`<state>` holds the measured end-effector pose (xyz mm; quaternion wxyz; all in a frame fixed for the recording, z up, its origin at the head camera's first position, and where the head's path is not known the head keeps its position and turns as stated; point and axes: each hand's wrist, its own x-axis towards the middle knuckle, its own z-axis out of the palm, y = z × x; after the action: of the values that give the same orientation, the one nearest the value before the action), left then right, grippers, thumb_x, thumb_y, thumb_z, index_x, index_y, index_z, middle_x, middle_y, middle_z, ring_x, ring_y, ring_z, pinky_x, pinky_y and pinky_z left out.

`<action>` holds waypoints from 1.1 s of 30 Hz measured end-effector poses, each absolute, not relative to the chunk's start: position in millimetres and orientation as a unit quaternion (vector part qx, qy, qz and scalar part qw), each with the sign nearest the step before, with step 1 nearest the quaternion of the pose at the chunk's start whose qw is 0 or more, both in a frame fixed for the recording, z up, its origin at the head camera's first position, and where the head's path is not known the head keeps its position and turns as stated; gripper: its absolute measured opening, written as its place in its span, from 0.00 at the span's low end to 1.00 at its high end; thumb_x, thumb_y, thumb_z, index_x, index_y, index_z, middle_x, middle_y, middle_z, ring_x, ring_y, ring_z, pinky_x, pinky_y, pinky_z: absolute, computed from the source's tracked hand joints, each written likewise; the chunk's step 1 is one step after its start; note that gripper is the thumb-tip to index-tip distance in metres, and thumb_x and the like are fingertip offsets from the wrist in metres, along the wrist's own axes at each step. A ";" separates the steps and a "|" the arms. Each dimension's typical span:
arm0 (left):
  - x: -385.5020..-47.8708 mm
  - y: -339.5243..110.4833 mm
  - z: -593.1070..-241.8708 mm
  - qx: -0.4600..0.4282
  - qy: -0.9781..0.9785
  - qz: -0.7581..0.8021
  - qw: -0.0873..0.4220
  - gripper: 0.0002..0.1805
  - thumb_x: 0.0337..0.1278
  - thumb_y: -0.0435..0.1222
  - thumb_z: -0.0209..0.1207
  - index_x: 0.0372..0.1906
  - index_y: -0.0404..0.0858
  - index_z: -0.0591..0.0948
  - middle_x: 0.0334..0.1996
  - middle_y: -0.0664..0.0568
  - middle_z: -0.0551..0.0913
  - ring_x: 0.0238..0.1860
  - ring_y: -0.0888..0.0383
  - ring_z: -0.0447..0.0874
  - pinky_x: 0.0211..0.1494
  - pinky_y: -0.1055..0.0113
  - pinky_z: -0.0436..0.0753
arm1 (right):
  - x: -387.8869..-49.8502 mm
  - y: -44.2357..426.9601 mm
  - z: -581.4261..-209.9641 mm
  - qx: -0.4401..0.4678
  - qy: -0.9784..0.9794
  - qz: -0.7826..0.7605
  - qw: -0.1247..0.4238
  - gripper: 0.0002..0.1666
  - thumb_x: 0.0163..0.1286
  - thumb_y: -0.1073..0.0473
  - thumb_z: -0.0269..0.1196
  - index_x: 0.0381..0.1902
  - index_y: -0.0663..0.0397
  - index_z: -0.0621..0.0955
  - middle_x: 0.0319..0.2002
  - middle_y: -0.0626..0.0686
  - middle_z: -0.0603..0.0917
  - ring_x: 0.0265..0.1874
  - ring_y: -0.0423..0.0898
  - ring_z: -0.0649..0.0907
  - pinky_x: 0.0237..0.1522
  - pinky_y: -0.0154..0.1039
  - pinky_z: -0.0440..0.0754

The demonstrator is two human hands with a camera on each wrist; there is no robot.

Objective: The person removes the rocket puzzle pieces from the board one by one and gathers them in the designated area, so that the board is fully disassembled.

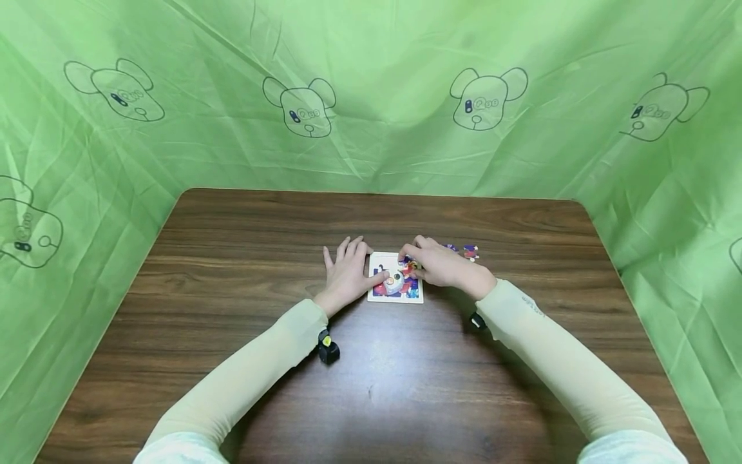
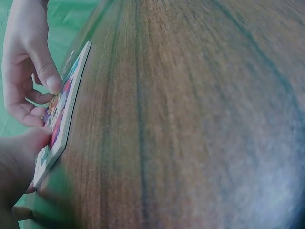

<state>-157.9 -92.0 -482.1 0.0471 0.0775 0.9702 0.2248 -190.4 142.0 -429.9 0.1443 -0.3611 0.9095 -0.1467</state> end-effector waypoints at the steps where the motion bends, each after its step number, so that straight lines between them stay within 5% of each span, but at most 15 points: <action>1: -157.8 -91.9 -481.7 0.077 0.970 0.225 0.048 0.37 0.59 0.66 0.65 0.62 0.45 0.75 0.80 0.45 0.62 0.82 0.42 0.49 0.76 0.26 0.34 | -190.3 142.6 -430.8 -0.364 0.910 -0.144 0.138 0.19 0.72 0.62 0.69 0.59 0.51 0.80 0.50 0.58 0.78 0.51 0.58 0.79 0.55 0.57 0.80; 23: -156.6 -90.4 -479.3 0.072 0.971 0.220 0.061 0.37 0.59 0.66 0.65 0.63 0.46 0.75 0.80 0.46 0.61 0.83 0.43 0.48 0.77 0.27 0.33 | -193.9 155.9 -440.3 -0.401 0.898 -0.160 0.089 0.18 0.73 0.62 0.68 0.59 0.53 0.84 0.49 0.58 0.82 0.50 0.56 0.80 0.55 0.55 0.80; 33: -155.9 -90.6 -475.8 0.072 0.971 0.221 0.057 0.36 0.59 0.65 0.66 0.62 0.46 0.75 0.80 0.47 0.61 0.83 0.43 0.48 0.77 0.28 0.33 | -194.3 164.0 -443.4 -0.386 0.909 -0.151 0.042 0.19 0.70 0.59 0.71 0.55 0.62 0.86 0.45 0.58 0.83 0.46 0.56 0.80 0.52 0.53 0.80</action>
<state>-155.9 -90.6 -475.8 0.0565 0.0722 0.9709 0.2212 -194.3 164.0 -443.4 0.0423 -0.3862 0.9089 -0.1513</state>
